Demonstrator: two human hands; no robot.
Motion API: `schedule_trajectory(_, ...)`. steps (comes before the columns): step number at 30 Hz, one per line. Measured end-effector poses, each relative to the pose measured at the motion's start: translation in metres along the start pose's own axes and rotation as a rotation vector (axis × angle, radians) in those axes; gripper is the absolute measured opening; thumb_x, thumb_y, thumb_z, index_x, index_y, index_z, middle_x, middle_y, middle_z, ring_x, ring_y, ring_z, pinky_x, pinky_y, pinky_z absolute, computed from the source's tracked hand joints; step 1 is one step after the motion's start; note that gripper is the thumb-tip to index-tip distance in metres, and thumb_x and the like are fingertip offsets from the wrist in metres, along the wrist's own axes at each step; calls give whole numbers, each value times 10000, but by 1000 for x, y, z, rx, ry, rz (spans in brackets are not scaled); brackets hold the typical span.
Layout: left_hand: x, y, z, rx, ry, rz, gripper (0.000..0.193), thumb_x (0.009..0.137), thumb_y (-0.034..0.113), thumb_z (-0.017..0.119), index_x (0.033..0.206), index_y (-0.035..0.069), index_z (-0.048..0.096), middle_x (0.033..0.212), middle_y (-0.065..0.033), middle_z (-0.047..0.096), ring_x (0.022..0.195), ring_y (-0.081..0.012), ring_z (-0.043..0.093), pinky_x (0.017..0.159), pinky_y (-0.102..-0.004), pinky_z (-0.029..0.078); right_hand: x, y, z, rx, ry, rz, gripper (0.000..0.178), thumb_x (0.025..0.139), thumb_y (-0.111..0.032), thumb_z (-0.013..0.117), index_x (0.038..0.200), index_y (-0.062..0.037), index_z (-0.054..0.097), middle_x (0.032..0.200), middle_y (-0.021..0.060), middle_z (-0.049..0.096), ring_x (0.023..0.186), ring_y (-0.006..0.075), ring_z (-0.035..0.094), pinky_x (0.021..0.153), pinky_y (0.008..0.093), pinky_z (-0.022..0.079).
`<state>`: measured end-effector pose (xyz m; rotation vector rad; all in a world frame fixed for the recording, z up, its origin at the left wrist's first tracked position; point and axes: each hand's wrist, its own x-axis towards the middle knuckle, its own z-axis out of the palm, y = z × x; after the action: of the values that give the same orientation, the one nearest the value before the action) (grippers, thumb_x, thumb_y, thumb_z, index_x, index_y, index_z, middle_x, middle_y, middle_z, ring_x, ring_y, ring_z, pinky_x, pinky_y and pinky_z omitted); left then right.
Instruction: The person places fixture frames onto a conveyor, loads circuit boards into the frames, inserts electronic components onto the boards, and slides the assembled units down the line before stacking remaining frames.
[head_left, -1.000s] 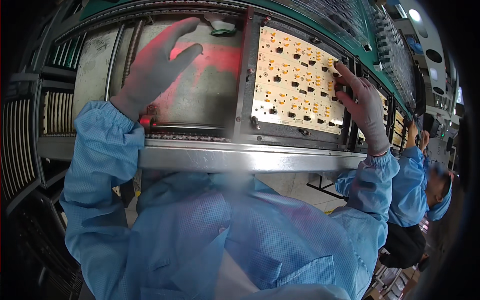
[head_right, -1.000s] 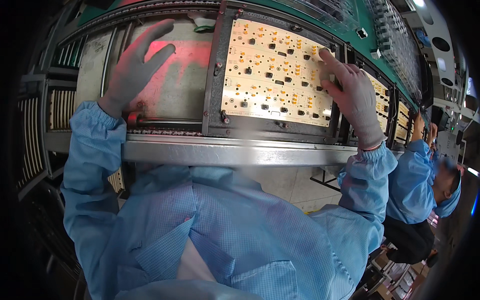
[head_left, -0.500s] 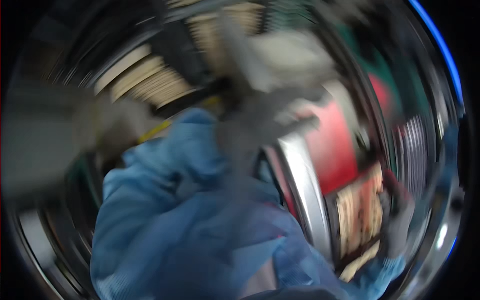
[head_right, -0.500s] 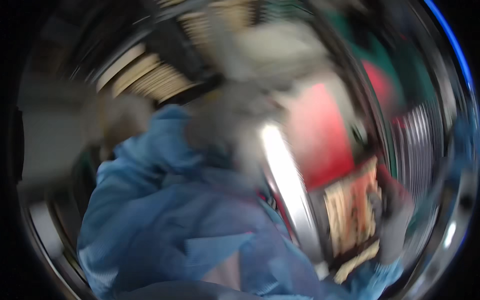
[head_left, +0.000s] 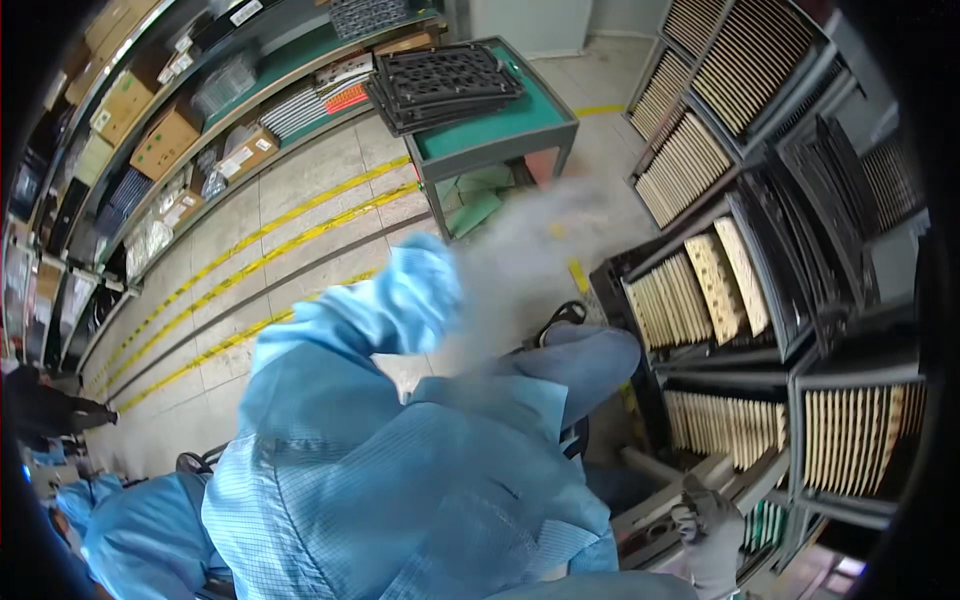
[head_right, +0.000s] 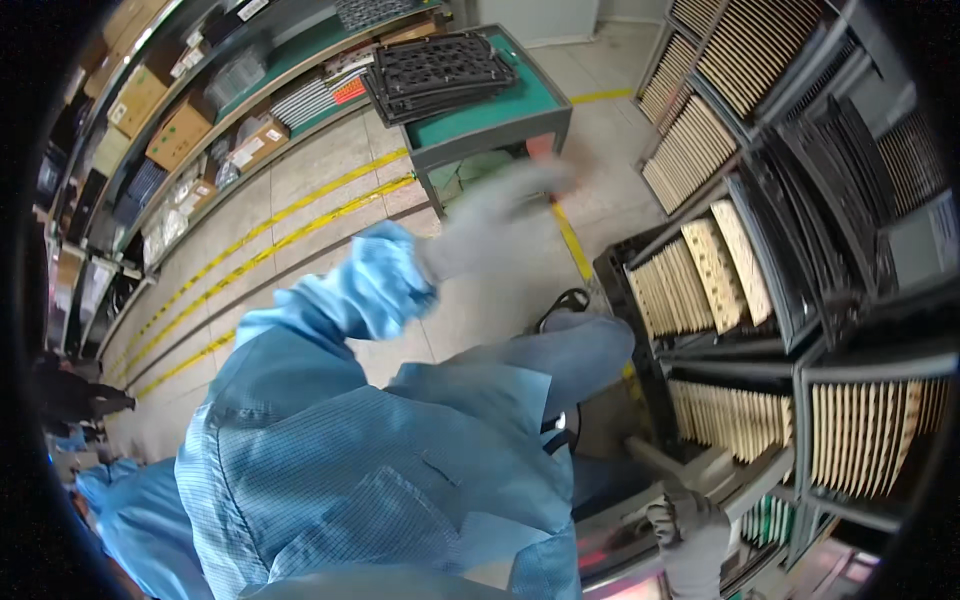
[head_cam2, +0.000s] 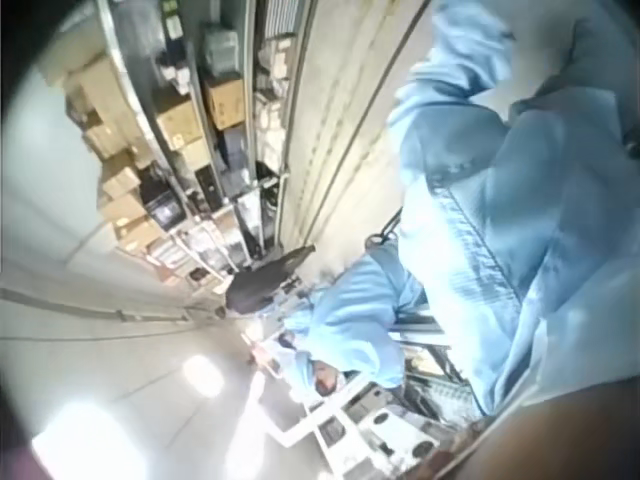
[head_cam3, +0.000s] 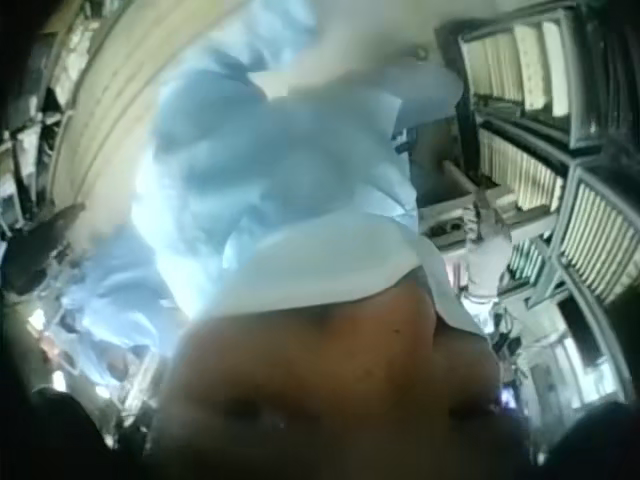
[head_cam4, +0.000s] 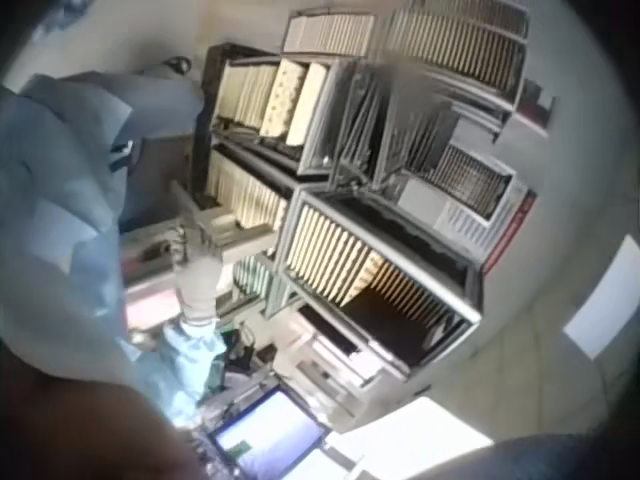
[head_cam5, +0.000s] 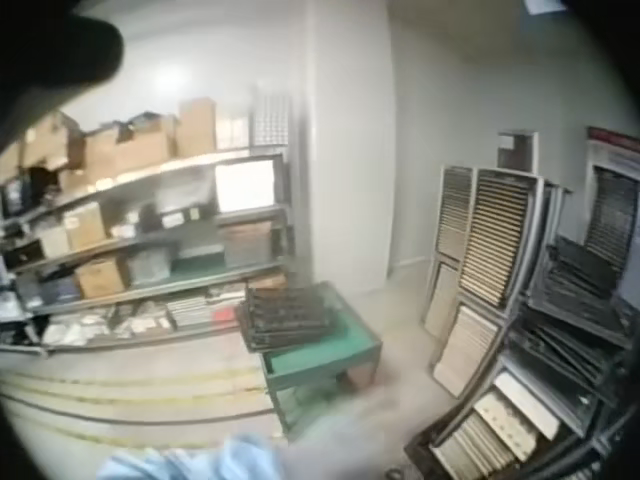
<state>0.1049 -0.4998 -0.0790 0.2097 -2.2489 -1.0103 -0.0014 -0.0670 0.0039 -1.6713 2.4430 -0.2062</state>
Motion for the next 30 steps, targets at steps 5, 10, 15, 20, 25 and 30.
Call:
schedule_trajectory(5,19,-171,-178,119,841,-454,760,851,336,732,1405,-63,399,1331,-221,518,1271,-316,481,1081,-368,373,109,0,-2,167,-205,56,378,791,-135,668,1162,-61,664,902,168,682,786,359,653,707,430,526)
schedule_trajectory(10,-4,-333,-216,-1068,841,-1029,689,937,569,519,1377,40,496,1305,-147,579,1225,-315,529,1062,-411,401,197,21,21,478,-261,56,275,830,-96,704,1095,-23,696,924,171,707,804,257,713,684,349,549)
schedule_trajectory(15,-3,-383,-209,-796,692,-938,728,849,597,647,1260,1,574,1121,-155,678,1001,-268,658,879,-405,535,296,38,51,512,-370,13,315,902,-191,675,1187,-55,674,978,145,716,854,233,704,752,303,551)
schedule_trajectory(20,-11,-365,-195,-514,740,-982,595,797,454,762,1052,-74,659,924,-126,697,820,-197,676,710,-336,559,480,42,121,788,-225,-1,555,937,-405,624,1311,1,563,1260,177,608,1171,223,575,987,332,441)
schedule_trajectory(25,-33,-257,-189,-573,573,-1083,442,878,374,665,1021,-44,668,880,-85,696,746,-155,676,642,-296,548,619,-28,111,1147,-139,-104,648,961,-516,530,1360,-5,519,1348,137,561,1272,212,492,1071,322,351)
schedule_trajectory(30,-76,-202,-174,-708,527,-1060,537,954,406,591,1304,4,530,1155,-81,641,1026,-175,634,920,-355,527,671,-71,121,1217,-405,14,631,957,-521,540,1339,-19,546,1362,104,553,1231,197,511,1059,317,366)
